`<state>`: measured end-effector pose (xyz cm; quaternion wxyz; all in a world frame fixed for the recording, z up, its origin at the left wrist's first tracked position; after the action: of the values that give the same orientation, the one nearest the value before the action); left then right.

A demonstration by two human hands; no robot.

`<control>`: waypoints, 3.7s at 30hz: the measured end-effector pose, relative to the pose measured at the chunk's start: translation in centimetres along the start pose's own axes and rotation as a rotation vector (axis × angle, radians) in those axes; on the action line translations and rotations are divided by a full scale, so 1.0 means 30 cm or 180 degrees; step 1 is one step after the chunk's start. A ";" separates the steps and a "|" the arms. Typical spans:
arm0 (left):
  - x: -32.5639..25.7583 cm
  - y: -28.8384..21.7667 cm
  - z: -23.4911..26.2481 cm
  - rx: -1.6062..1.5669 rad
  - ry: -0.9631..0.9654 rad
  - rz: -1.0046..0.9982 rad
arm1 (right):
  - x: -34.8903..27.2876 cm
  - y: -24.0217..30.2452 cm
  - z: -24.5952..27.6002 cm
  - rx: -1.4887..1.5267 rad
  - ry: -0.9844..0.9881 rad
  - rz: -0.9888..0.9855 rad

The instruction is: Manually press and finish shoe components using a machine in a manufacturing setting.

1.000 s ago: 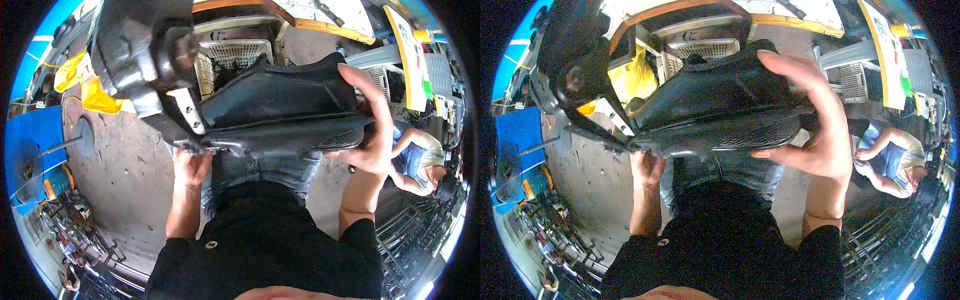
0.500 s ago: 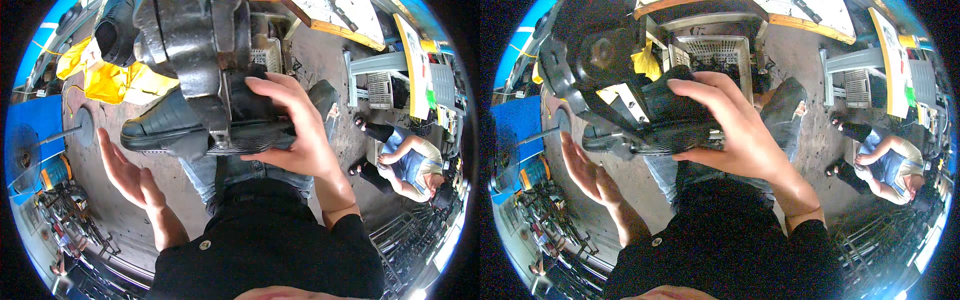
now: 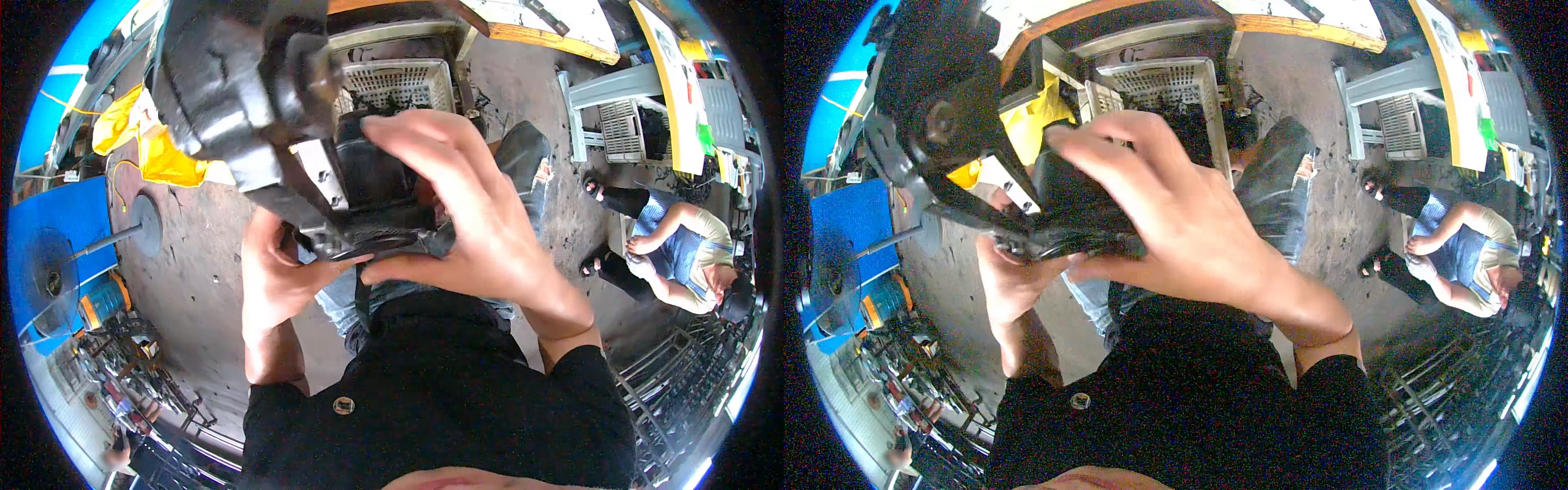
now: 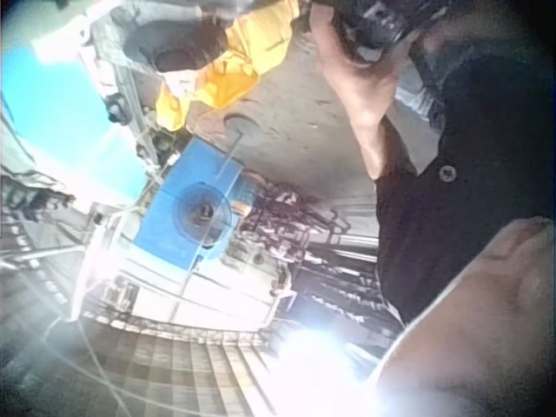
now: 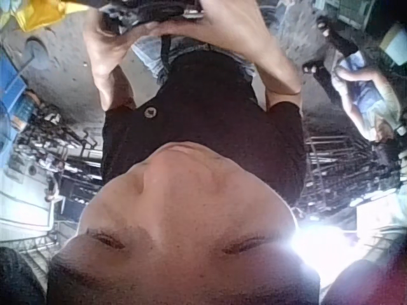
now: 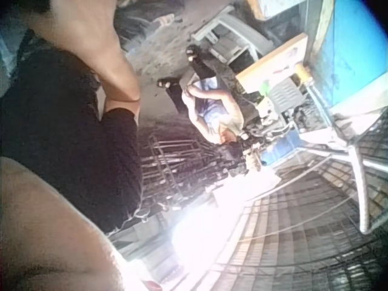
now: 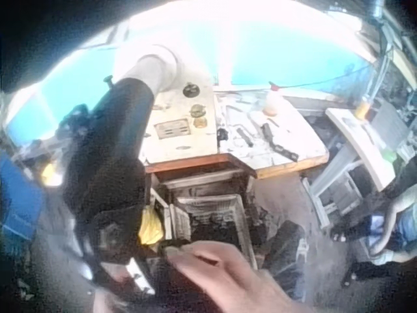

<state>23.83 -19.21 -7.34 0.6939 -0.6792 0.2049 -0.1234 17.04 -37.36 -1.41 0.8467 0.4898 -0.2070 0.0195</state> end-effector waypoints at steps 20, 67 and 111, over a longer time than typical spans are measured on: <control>-0.089 0.284 -0.048 -0.1547 -0.0498 0.0475 | -0.215 -0.396 0.425 0.1061 -0.0765 -0.0419; -0.066 0.163 -0.107 -0.1130 -0.0256 0.0106 | -0.325 -0.411 0.405 0.0882 -0.0691 -0.0764; -0.360 0.411 -0.203 0.1499 -0.0499 -0.2118 | 0.001 -0.378 0.117 0.4471 -0.0971 -0.1189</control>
<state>10.19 -19.20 -18.29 0.7660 -0.5385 -0.1131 -0.3324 18.56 -46.19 -9.19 0.2851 0.9402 -0.1743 -0.0652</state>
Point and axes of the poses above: each hand's wrist, its own x-axis towards the middle knuckle, its own z-axis out of the back of the hand, y = z × x, the point moved 7 cm from there along x, towards the middle knuckle, and after that the axes turned 9 degrees about -y, right-handed, at the moved point
